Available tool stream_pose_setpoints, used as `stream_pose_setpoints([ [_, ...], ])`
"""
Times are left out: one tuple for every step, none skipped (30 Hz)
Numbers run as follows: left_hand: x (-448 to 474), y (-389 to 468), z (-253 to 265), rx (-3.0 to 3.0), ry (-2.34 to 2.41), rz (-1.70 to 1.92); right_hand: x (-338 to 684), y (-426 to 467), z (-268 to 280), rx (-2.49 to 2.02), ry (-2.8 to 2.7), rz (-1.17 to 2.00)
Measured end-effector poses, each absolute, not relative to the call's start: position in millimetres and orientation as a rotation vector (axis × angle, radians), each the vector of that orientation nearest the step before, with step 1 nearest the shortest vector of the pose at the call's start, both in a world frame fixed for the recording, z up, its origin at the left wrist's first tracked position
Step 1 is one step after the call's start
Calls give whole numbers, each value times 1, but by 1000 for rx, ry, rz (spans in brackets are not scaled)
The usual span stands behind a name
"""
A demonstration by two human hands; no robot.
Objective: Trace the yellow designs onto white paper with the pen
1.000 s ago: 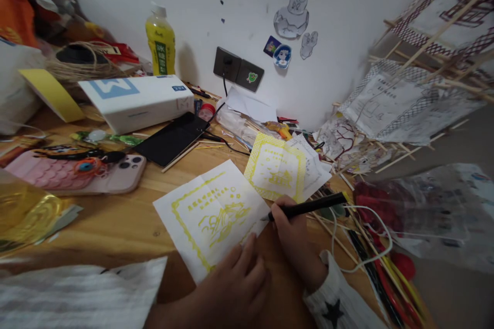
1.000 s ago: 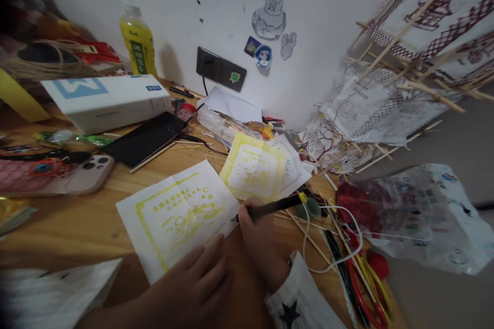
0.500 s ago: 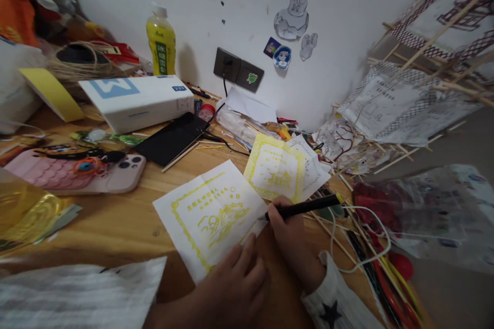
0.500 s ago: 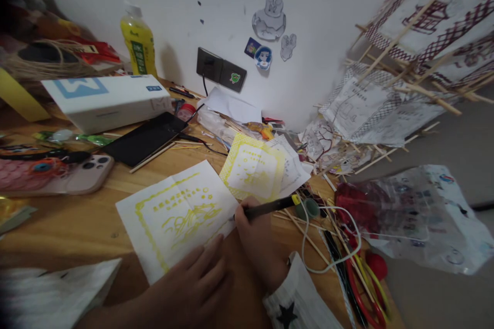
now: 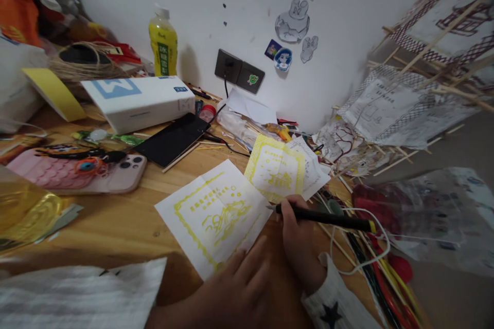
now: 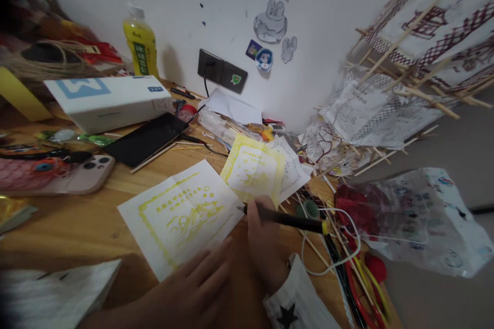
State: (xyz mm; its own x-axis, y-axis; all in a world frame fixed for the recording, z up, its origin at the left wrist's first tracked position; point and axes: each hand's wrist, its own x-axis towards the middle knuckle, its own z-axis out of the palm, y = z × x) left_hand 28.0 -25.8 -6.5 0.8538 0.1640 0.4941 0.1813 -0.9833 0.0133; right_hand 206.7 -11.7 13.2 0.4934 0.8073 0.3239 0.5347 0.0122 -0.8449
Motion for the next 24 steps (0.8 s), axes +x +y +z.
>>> stream_pose_setpoints([
  [29, -26, -7, -2990, -239, -814, 207, -12, 13, -1637, -1181, 295],
  [29, -27, -8, -2987, -208, -825, 207, -13, 14, -1615, -1207, 280],
  [30, -27, -10, -2988, -188, -815, 207, -14, 15, -1588, -1239, 273],
  [31, -28, -12, -2992, -188, -787, 206, -15, 16, -1559, -1274, 280],
  [33, -28, -14, -2989, -203, -784, 205, -16, 18, -1530, -1308, 305],
  [34, -28, -16, -2984, -224, -787, 204, -17, 20, -1503, -1348, 350],
  [34, -27, -17, -2982, -244, -785, 203, -19, 21, -1480, -1385, 404],
  [35, -27, -17, -2975, -253, -794, 202, -21, 22, -1469, -1418, 461],
  [34, -26, -16, -2964, -257, -818, 201, -23, 23, -1472, -1447, 520],
  [34, -26, -14, -2957, -250, -833, 200, -26, 23, -1481, -1470, 573],
  [32, -27, -12, -2966, -236, -820, 200, -28, 22, -1489, -1489, 620],
  [31, -27, -9, -2979, -218, -803, 200, -31, 21, -1495, -1504, 663],
  [30, -28, -7, -2991, -209, -789, 199, -33, 19, -1497, -1515, 704],
  [28, -29, -5, -3005, -213, -769, 199, -35, 17, -1492, -1523, 741],
  [27, -30, -4, -3018, -220, -742, 199, -37, 16, -1485, -1531, 771],
  [27, -31, -3, -3024, -229, -726, 198, -38, 14, -1484, -1542, 796],
  [27, -32, -3, -3019, -234, -724, 197, -40, 13, -1492, -1555, 819],
  [27, -32, -4, -3009, -235, -730, 197, -41, 12, -1503, -1571, 840],
  [28, -33, -5, -2995, -244, -748, 196, -42, 12, -1514, -1588, 861],
  [29, -32, -7, -2974, -259, -788, 194, -42, 12, -1523, -1606, 880],
  [31, -32, -8, -2948, -281, -833, 193, -42, 12, -1529, -1618, 897],
  [32, -32, -9, -2930, -298, -865, 192, -42, 13, -1533, -1623, 910],
  [33, -32, -9, -2919, -309, -876, 191, -40, 13, -1540, -1620, 921],
  [33, -31, -10, -2915, -317, -865, 191, -39, 14, -1547, -1610, 923],
])
